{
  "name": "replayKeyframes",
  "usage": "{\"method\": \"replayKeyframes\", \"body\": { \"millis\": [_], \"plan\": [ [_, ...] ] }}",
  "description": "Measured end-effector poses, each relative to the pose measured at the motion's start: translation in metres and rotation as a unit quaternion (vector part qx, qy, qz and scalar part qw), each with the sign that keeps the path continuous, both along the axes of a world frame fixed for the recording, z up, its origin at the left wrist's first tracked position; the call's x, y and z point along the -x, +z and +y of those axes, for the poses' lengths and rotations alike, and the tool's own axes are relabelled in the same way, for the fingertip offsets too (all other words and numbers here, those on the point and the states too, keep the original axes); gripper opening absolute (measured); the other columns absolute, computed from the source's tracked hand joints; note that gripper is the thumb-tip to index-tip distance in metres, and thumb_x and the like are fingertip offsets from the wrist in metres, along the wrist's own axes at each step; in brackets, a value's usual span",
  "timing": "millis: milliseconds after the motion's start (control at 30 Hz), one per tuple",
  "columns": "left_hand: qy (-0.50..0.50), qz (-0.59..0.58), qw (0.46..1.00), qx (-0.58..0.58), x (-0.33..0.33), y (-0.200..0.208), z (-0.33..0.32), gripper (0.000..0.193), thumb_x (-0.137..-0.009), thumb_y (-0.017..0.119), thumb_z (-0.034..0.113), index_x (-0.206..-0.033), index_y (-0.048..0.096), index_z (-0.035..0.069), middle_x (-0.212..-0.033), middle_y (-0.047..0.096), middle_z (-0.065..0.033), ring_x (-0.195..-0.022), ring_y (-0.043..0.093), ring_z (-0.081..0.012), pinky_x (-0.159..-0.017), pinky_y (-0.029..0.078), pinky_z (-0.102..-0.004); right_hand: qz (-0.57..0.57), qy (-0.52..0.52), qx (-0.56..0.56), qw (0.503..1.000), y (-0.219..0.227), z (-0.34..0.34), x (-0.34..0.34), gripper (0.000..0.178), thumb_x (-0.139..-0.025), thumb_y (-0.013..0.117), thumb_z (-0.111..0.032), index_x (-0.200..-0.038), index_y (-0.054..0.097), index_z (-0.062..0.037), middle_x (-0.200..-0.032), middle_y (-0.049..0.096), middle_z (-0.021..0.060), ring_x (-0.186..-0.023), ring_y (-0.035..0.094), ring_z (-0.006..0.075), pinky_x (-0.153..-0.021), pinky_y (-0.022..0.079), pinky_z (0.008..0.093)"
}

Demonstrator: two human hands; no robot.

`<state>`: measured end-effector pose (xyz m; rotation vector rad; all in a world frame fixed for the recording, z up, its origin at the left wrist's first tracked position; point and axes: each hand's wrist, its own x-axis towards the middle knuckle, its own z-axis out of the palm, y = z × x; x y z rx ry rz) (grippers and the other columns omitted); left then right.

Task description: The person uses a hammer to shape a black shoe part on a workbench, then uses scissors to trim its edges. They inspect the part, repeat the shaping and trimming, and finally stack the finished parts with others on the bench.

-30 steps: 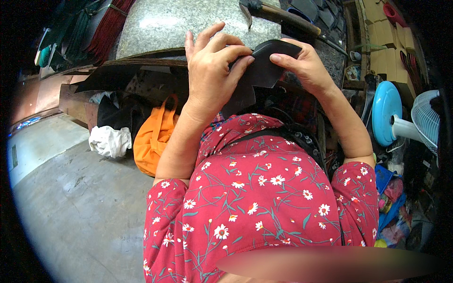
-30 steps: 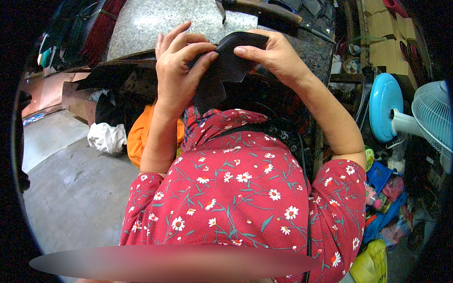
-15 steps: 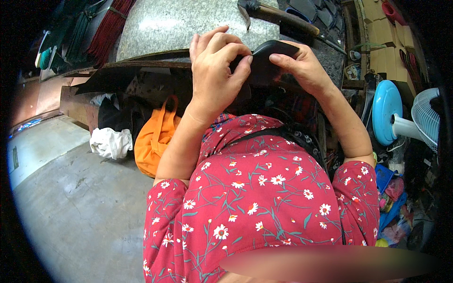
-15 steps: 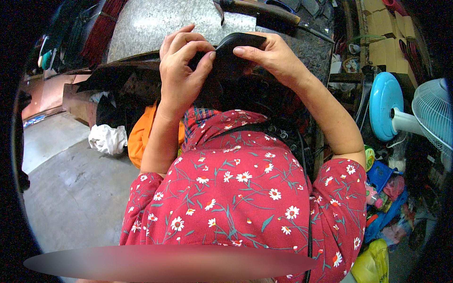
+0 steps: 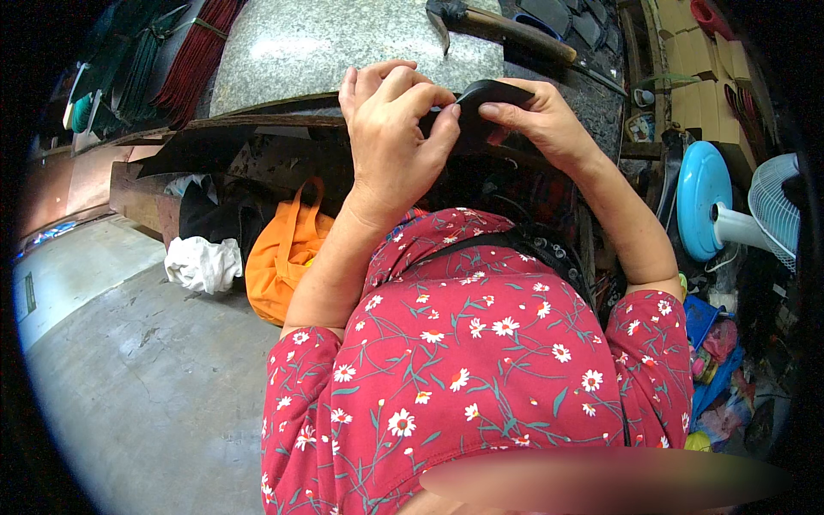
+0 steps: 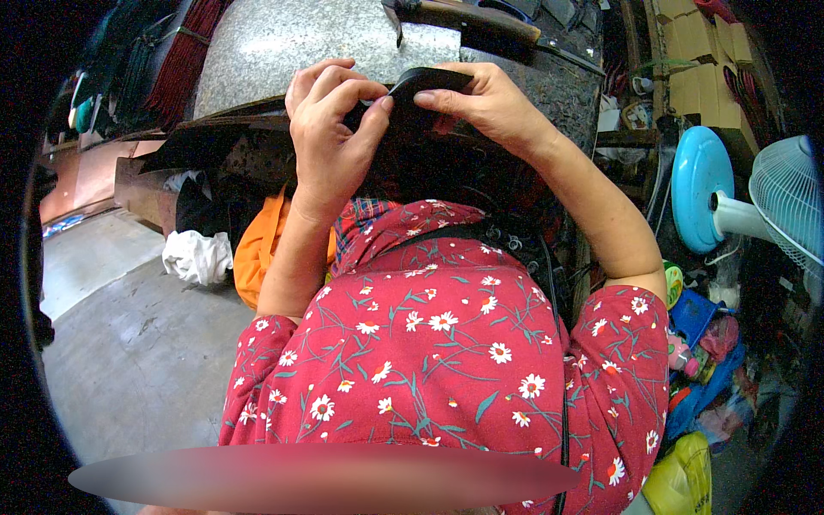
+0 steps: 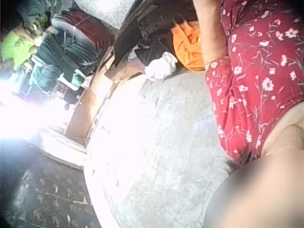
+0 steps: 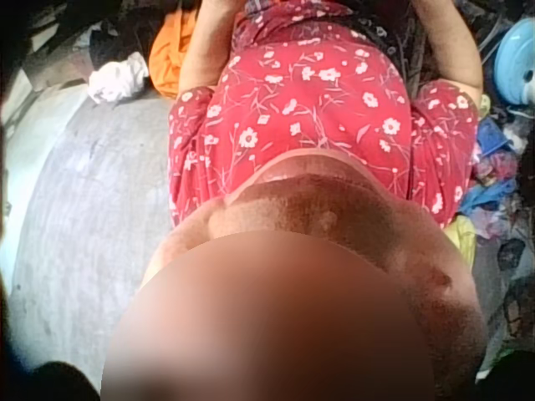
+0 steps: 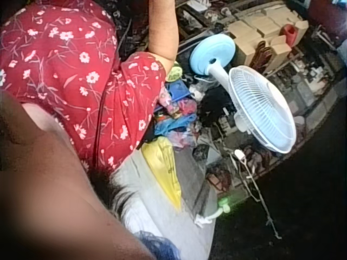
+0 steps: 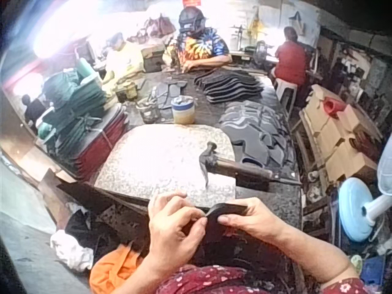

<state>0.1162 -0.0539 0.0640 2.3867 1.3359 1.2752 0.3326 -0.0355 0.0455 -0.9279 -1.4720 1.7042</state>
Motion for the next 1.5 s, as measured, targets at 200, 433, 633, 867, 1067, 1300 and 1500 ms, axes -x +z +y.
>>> {"method": "replayKeyframes", "body": {
  "millis": [200,433,633,867,1067,1300,1500],
  "plan": [
    [-0.012,0.045,0.999,0.003,0.000,0.001,0.003,0.009,-0.078,0.073,0.014,-0.080,0.068,0.007,-0.095,0.067,-0.0064,-0.108,0.059,-0.0275,-0.099,0.037,-0.0436,-0.013,0.002,-0.013,1.000,-0.002,-0.002,0.002,0.024,-0.095,0.069,-0.020,-0.112,0.071,-0.0030,-0.094,0.070,-0.0001,-0.083,0.064,0.0076,-0.072,0.054,0.0240],
    [-0.053,-0.041,0.997,0.039,0.002,-0.008,0.006,0.011,-0.079,0.073,0.011,-0.081,0.066,0.003,-0.097,0.066,-0.0105,-0.104,0.060,-0.0280,-0.099,0.040,-0.0408,-0.019,0.011,0.007,1.000,-0.002,-0.004,0.008,0.025,-0.096,0.068,-0.020,-0.117,0.070,-0.0053,-0.098,0.071,-0.0009,-0.086,0.064,0.0074,-0.070,0.055,0.0248],
    [0.052,-0.059,0.994,-0.078,0.004,0.004,0.000,0.022,-0.078,0.078,0.013,-0.097,0.069,0.007,-0.104,0.064,-0.0094,-0.102,0.057,-0.0310,-0.094,0.041,-0.0434,-0.006,-0.084,-0.055,0.995,0.013,-0.008,0.000,0.023,-0.096,0.067,-0.016,-0.117,0.070,-0.0068,-0.100,0.070,-0.0027,-0.086,0.063,0.0059,-0.067,0.054,0.0236],
    [-0.228,-0.418,0.770,0.424,0.000,0.007,-0.020,0.064,-0.101,0.049,0.041,-0.144,0.028,-0.002,-0.110,0.064,-0.0204,-0.091,0.070,-0.0285,-0.076,0.058,-0.0365,-0.243,-0.141,-0.580,0.765,0.035,-0.013,0.003,0.051,-0.070,0.076,-0.001,-0.120,0.072,-0.0126,-0.095,0.064,0.0082,-0.081,0.066,0.0224,-0.069,0.056,0.0318],
    [-0.165,-0.421,0.759,0.468,0.004,0.029,-0.025,0.049,-0.093,0.050,0.001,-0.140,0.036,-0.004,-0.116,0.061,-0.0171,-0.087,0.070,-0.0220,-0.071,0.062,-0.0331,-0.321,-0.068,-0.547,0.770,0.032,-0.006,-0.020,0.055,-0.070,0.080,-0.013,-0.124,0.069,-0.0153,-0.112,0.064,0.0085,-0.100,0.063,0.0275,-0.087,0.054,0.0390],
    [-0.096,-0.330,0.842,0.416,0.043,0.055,-0.032,0.024,-0.096,0.055,0.000,-0.119,0.062,-0.003,-0.089,0.065,0.0006,-0.064,0.052,0.0003,-0.053,0.043,-0.0162,-0.579,-0.151,-0.490,0.634,-0.003,0.069,-0.061,0.054,-0.079,0.077,-0.019,-0.131,0.063,-0.0212,-0.104,0.067,0.0032,-0.100,0.061,0.0239,-0.087,0.054,0.0376],
    [-0.148,-0.282,0.850,0.419,0.038,0.044,-0.014,0.022,-0.094,0.062,0.002,-0.116,0.062,-0.001,-0.086,0.064,-0.0016,-0.063,0.053,-0.0030,-0.053,0.044,-0.0204,-0.514,-0.189,-0.552,0.628,0.000,0.126,-0.055,0.031,-0.084,0.072,-0.025,-0.114,0.070,-0.0167,-0.103,0.067,0.0042,-0.102,0.062,0.0254,-0.087,0.053,0.0381]
  ]
}}
